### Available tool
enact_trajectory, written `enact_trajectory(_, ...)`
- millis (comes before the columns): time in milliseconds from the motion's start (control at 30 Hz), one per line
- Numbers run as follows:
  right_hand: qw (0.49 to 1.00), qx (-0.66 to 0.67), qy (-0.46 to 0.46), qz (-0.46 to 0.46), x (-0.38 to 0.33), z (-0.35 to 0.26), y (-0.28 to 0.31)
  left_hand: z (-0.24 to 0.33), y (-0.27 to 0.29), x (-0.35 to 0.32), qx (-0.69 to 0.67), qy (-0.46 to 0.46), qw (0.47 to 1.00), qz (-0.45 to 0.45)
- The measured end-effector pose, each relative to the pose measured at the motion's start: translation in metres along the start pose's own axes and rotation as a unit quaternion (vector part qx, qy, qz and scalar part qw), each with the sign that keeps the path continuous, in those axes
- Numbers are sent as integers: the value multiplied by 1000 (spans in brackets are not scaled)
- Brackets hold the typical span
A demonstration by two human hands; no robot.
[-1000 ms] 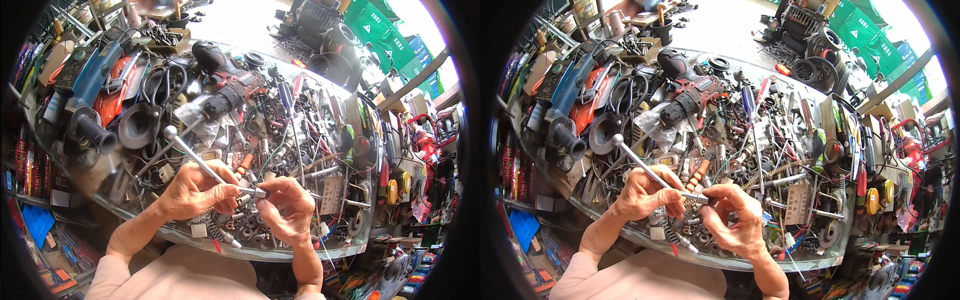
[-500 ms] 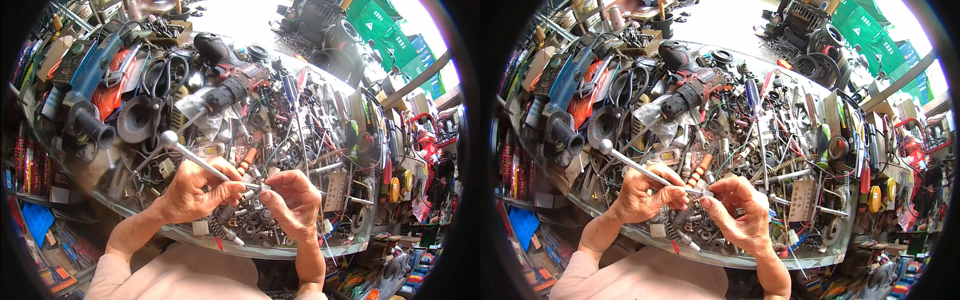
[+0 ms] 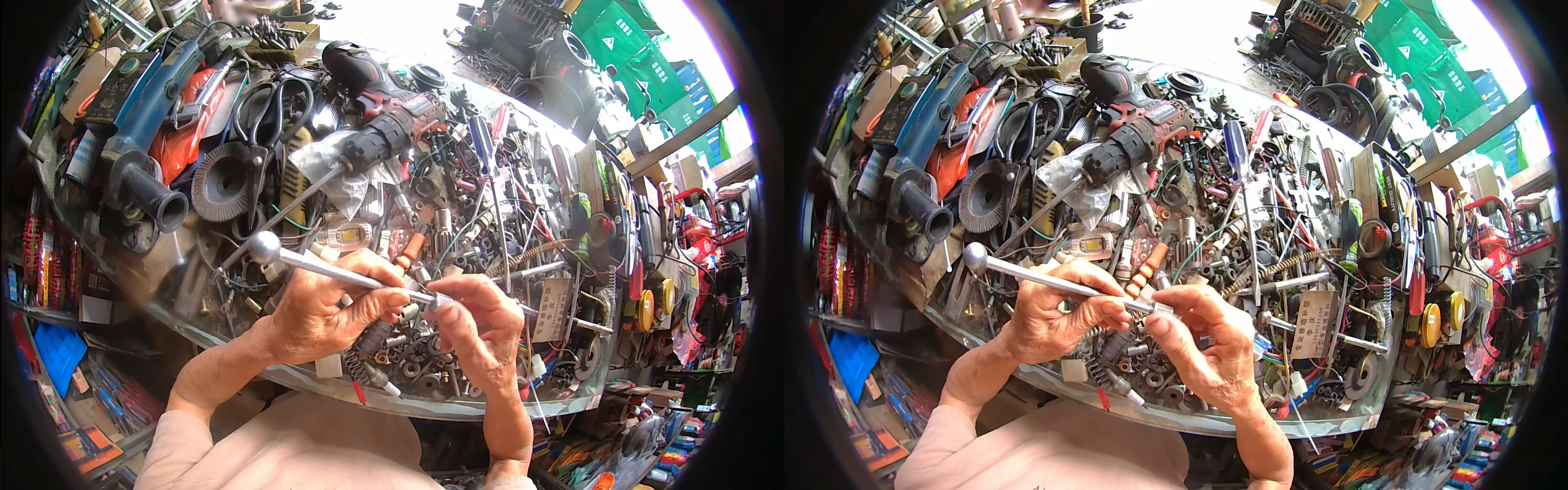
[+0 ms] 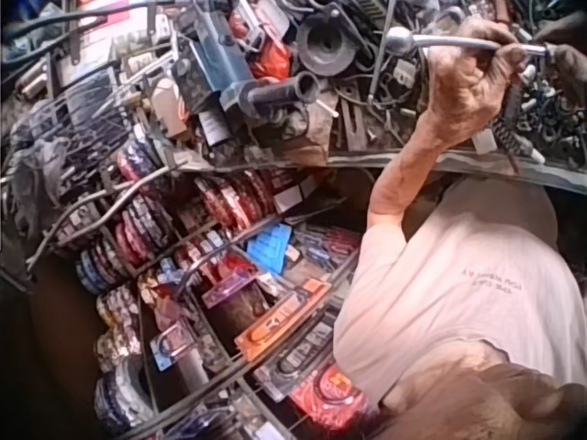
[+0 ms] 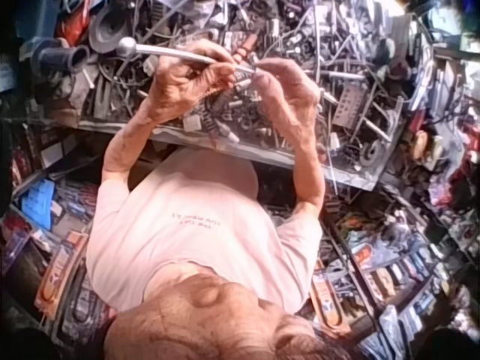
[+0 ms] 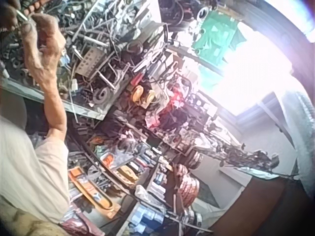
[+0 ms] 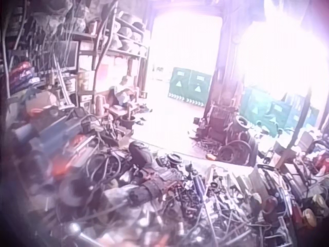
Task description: The person holds a socket wrench and a small metal component, manipulating them together. They then reach for a different wrench from a shelf and attempt to fit it onto the socket wrench, repeatedly adjusting the grip and alignment.
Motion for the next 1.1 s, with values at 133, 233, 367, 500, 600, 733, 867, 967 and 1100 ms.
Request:
enact_trajectory(133,1000,-16,-12,-7,-1,3,0,-2,-3,-1,-1,23,1000,-18)
enact_trajectory(233,999,-23,43,-16,-2,-7,-1,-3,3,-1,-19,13,998,51)
enact_trajectory(367,999,9,51,-6,0,-11,-3,-8,2,-4,-56,61,995,48)
enact_trajectory(500,997,-49,-26,-45,-1,4,0,-7,-3,-7,-112,81,989,43)
enact_trajectory(600,999,-25,18,-14,-2,2,1,-11,-4,-7,-154,121,980,28)
enact_trajectory(733,999,-26,19,5,0,-5,1,-15,2,-6,-212,160,964,25)
enact_trajectory(867,999,2,31,-20,0,-10,-2,-12,6,-5,-224,148,962,36)
enact_trajectory(967,998,26,42,-32,-3,-8,-2,-14,1,-8,-200,161,966,21)
enact_trajectory(1100,1000,-2,-5,7,-2,-3,4,-12,-8,-8,-217,164,962,-22)
Point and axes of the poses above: each hand's wrist, its own x-axis towards the middle knuckle, its own y-axis out of the back of the hand, z = x × y, the point moved 9 cm from there along x, towards the middle knuckle, and after that the axes turned 13 degrees about x, right-handed, at the moved point
